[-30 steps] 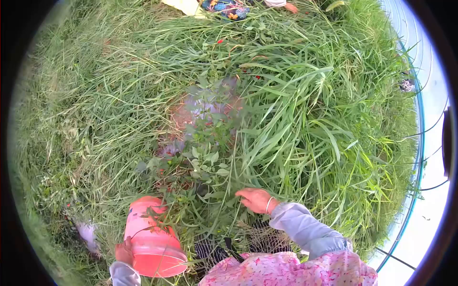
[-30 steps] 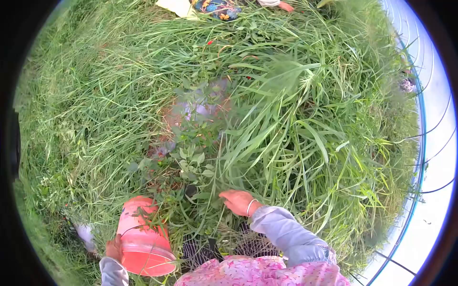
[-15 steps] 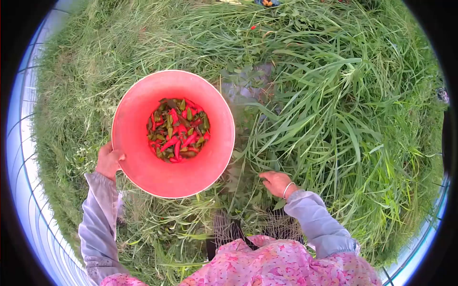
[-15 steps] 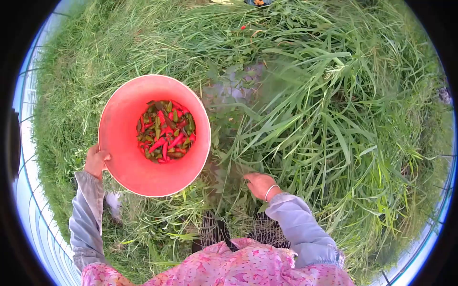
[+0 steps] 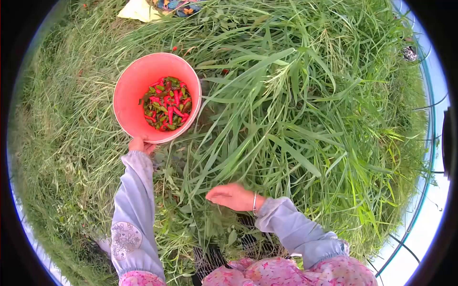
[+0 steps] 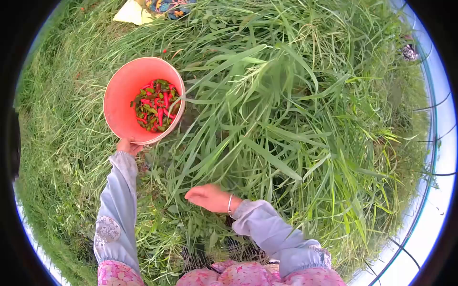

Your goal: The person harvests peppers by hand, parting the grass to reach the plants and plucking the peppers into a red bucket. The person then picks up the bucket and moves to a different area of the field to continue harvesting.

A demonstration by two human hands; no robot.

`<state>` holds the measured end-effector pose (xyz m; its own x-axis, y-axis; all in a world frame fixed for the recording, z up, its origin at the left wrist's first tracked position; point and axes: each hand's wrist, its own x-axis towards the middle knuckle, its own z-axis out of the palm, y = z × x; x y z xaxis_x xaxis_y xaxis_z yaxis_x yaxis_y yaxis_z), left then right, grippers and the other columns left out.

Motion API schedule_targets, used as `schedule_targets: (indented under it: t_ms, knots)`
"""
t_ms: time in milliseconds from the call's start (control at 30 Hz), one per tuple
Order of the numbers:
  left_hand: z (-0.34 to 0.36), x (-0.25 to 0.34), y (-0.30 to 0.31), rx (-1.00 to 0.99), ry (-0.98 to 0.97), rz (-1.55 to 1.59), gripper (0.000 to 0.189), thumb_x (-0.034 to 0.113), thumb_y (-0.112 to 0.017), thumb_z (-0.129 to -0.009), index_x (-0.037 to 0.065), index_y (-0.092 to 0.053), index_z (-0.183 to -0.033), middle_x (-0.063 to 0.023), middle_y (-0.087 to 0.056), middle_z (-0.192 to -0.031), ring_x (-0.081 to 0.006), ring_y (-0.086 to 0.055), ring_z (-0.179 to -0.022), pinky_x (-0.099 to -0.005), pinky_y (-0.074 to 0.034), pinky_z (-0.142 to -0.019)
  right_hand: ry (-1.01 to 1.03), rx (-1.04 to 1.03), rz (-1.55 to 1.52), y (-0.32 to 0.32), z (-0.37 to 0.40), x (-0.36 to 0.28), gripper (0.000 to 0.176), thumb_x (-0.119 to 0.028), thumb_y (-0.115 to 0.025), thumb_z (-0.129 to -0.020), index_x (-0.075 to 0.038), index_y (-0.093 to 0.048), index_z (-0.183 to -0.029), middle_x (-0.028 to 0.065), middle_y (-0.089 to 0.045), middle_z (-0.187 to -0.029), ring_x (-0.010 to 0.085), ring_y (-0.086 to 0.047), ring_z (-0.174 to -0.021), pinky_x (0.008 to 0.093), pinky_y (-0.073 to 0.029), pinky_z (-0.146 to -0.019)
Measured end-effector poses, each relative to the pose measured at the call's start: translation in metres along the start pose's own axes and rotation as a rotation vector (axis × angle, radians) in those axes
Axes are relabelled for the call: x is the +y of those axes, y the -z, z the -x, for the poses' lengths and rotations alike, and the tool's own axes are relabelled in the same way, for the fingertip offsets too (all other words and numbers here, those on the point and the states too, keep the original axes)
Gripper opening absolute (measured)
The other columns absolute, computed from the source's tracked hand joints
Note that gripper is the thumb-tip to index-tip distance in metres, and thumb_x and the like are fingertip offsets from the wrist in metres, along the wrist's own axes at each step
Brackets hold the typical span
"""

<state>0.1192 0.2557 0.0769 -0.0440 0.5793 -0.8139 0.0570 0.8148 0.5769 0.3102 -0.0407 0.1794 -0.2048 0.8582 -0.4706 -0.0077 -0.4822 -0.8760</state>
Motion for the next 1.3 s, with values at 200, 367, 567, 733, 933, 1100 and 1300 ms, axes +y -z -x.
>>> schedule_targets:
  t_ms: [200, 367, 567, 733, 933, 1100, 1300]
  knots:
    - [-0.034, -0.068, 0.014, -0.046, 0.049, -0.039, 0.033, 0.019, -0.052, -0.082, -0.004, -0.050, -0.107, -0.0164, -0.062, -0.092, -0.0282, -0.063, -0.072, -0.0371, -0.055, -0.059, 0.007, 0.044, -0.483, 0.090, -0.056, -0.056, 0.017, -0.019, -0.049, -0.093, -0.006, -0.059, -0.099, 0.0022, -0.063, -0.090, 0.0092, -0.061, -0.079, 0.0225, -0.048, -0.067]
    - [-0.032, -0.058, 0.028, -0.104, 0.004, -0.144, 0.039, 0.030, -0.056, -0.086, -0.001, -0.050, -0.109, -0.0137, -0.063, -0.089, -0.0253, -0.063, -0.064, -0.0318, -0.052, -0.047, 0.207, 0.364, 0.646, 0.119, -0.123, -0.068, 0.028, -0.016, -0.057, -0.080, -0.008, -0.054, -0.107, 0.0112, -0.061, -0.102, 0.0308, -0.058, -0.095, 0.0402, -0.045, -0.085]
    - [-0.030, -0.090, 0.037, -0.003, -0.236, -0.266, 0.042, 0.019, -0.059, -0.085, 0.002, -0.043, -0.120, -0.0143, -0.062, -0.095, -0.0232, -0.063, -0.071, -0.0315, -0.051, -0.053, 0.031, 0.523, 1.294, 0.223, -0.101, -0.021, 0.033, -0.017, -0.055, -0.082, -0.008, -0.051, -0.114, 0.0125, -0.058, -0.110, 0.0315, -0.055, -0.102, 0.0427, -0.042, -0.090]
    - [0.049, -0.091, -0.017, 0.245, -0.864, -0.624, 0.046, 0.008, -0.058, -0.083, 0.001, -0.040, -0.125, -0.0202, -0.049, -0.120, -0.0276, -0.048, -0.114, -0.0374, -0.039, -0.094, -0.256, 0.503, 1.349, 0.285, 0.025, 0.029, 0.035, -0.018, -0.054, -0.083, -0.008, -0.050, -0.116, 0.0127, -0.057, -0.113, 0.0299, -0.054, -0.103, 0.0424, -0.042, -0.090]
    - [0.141, -0.082, -0.116, -0.291, -1.015, -1.107, 0.039, 0.006, -0.059, -0.079, 0.003, -0.050, -0.117, -0.0191, -0.049, -0.121, -0.0357, -0.048, -0.111, -0.0374, -0.041, -0.091, -0.465, 0.593, 1.296, 0.341, 0.152, 0.072, 0.037, -0.020, -0.053, -0.085, -0.008, -0.049, -0.119, 0.0129, -0.055, -0.115, 0.0279, -0.053, -0.105, 0.0420, -0.041, -0.091]
    - [0.160, -0.156, -0.205, -0.722, -0.476, -0.969, 0.068, 0.032, -0.063, -0.080, 0.003, -0.033, -0.133, -0.0225, -0.040, -0.133, -0.0368, -0.044, -0.119, -0.0375, -0.037, -0.097, -0.240, 0.706, 1.127, 0.349, 0.180, 0.117, 0.038, -0.021, -0.052, -0.086, -0.008, -0.048, -0.121, 0.0132, -0.054, -0.118, 0.0263, -0.052, -0.106, 0.0416, -0.041, -0.092]
    - [0.193, -0.286, -0.308, -0.764, -0.297, -0.508, 0.081, 0.042, -0.054, -0.085, -0.002, -0.011, -0.138, -0.0240, -0.051, -0.119, -0.0307, -0.054, -0.106, -0.0372, -0.043, -0.090, 0.125, 0.689, 0.980, 0.311, 0.176, 0.146, 0.040, -0.022, -0.051, -0.087, -0.007, -0.047, -0.124, 0.0134, -0.052, -0.120, 0.0244, -0.051, -0.107, 0.0412, -0.041, -0.092]
